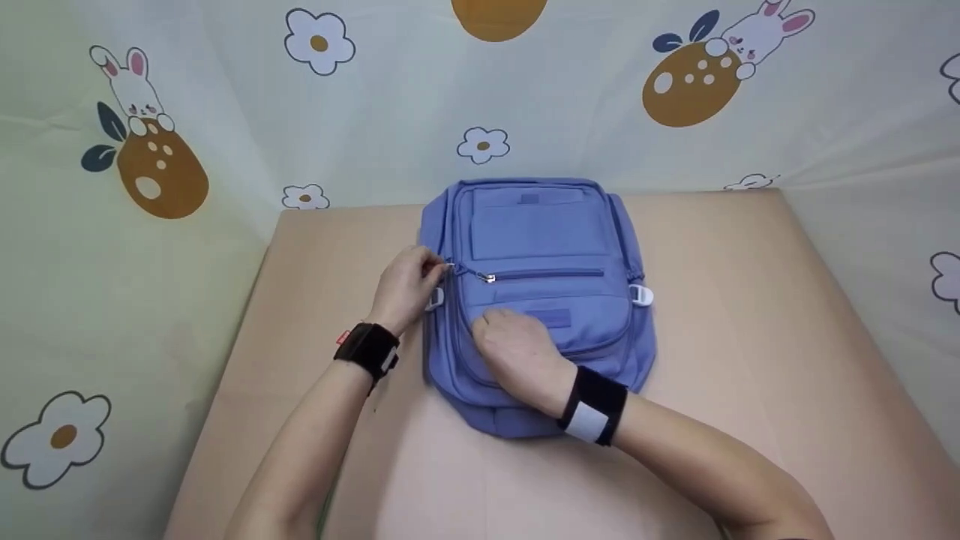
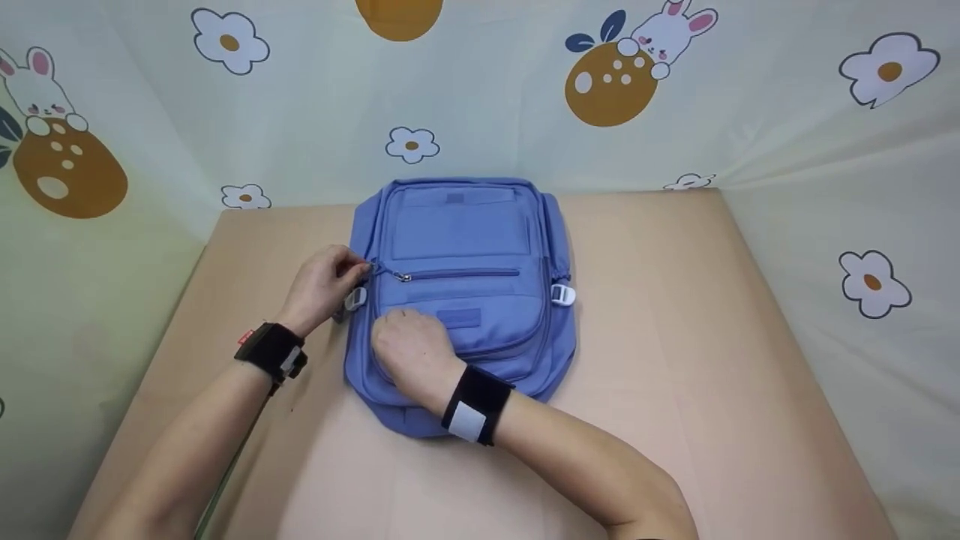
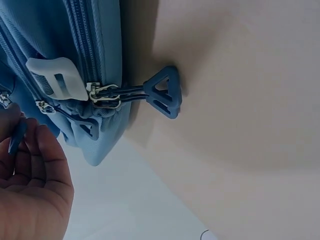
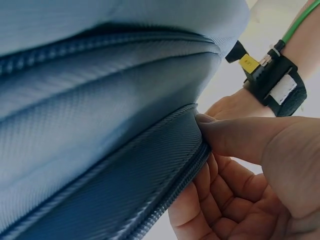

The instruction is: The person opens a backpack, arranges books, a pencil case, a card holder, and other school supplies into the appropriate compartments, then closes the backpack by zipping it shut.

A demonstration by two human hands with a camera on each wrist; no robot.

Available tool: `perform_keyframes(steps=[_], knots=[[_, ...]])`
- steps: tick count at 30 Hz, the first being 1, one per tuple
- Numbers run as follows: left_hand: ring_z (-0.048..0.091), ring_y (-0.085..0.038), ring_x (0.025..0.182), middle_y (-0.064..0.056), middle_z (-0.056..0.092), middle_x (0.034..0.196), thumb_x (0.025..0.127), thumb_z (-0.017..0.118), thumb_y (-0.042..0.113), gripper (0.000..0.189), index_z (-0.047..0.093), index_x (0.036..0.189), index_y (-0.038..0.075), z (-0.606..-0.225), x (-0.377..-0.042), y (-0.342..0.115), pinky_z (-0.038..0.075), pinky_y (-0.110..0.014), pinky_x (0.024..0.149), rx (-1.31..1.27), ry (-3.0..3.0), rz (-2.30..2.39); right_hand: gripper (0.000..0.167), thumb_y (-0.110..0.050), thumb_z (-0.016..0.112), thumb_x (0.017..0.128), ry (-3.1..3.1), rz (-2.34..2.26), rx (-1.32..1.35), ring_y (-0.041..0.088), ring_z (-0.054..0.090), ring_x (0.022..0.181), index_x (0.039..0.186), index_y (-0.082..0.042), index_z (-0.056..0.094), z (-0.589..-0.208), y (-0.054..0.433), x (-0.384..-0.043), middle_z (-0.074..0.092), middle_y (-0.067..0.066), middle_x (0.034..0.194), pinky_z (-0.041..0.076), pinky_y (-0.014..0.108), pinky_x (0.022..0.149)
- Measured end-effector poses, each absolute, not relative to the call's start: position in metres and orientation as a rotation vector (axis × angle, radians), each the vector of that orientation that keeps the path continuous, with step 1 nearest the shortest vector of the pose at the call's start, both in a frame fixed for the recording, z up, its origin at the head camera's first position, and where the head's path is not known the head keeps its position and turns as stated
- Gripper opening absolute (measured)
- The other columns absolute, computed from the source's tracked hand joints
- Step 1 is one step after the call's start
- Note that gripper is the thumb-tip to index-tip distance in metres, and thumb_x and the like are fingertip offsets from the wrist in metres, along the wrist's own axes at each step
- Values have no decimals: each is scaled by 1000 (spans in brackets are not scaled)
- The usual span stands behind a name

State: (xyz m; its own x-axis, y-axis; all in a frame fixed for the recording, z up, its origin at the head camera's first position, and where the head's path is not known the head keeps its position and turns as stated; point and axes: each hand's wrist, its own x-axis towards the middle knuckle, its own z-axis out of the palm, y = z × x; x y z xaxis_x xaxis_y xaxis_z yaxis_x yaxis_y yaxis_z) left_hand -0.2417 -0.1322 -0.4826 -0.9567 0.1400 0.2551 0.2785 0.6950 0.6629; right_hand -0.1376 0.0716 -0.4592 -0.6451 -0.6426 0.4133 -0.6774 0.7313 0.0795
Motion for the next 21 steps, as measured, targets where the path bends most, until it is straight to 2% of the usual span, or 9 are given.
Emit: perform_keyframes(steps=[12, 17, 21], knots=[[65, -22, 91, -9, 65, 101, 99, 68, 10, 10, 71, 106, 4, -485, -243, -131, 54, -36, 82, -346, -2708, -1092, 10, -2, 72, 85, -2529, 138, 1022, 25, 62, 69, 87, -5, 62, -461, 74, -140, 60, 6, 79, 54, 38, 52], [65, -22, 91, -8, 66, 102, 99, 67, 13, 13, 73, 108, 6, -484, -237, -133, 54, -37, 82, -381, -2710, -965, 9, -9, 71, 92, -2504, 303, 1057, 23, 61, 73, 88, -6, 64, -459, 86, -142, 61, 5, 82, 55, 36, 59], [65, -27, 97, -10, 68, 107, 100, 66, 17, 19, 74, 114, 6, -482, -228, -141, 54, -42, 84, -411, -2687, -799, 5, -10, 68, 96, -2474, 463, 1036, 23, 61, 79, 95, -6, 68, -452, 114, -145, 64, 5, 88, 54, 35, 68]])
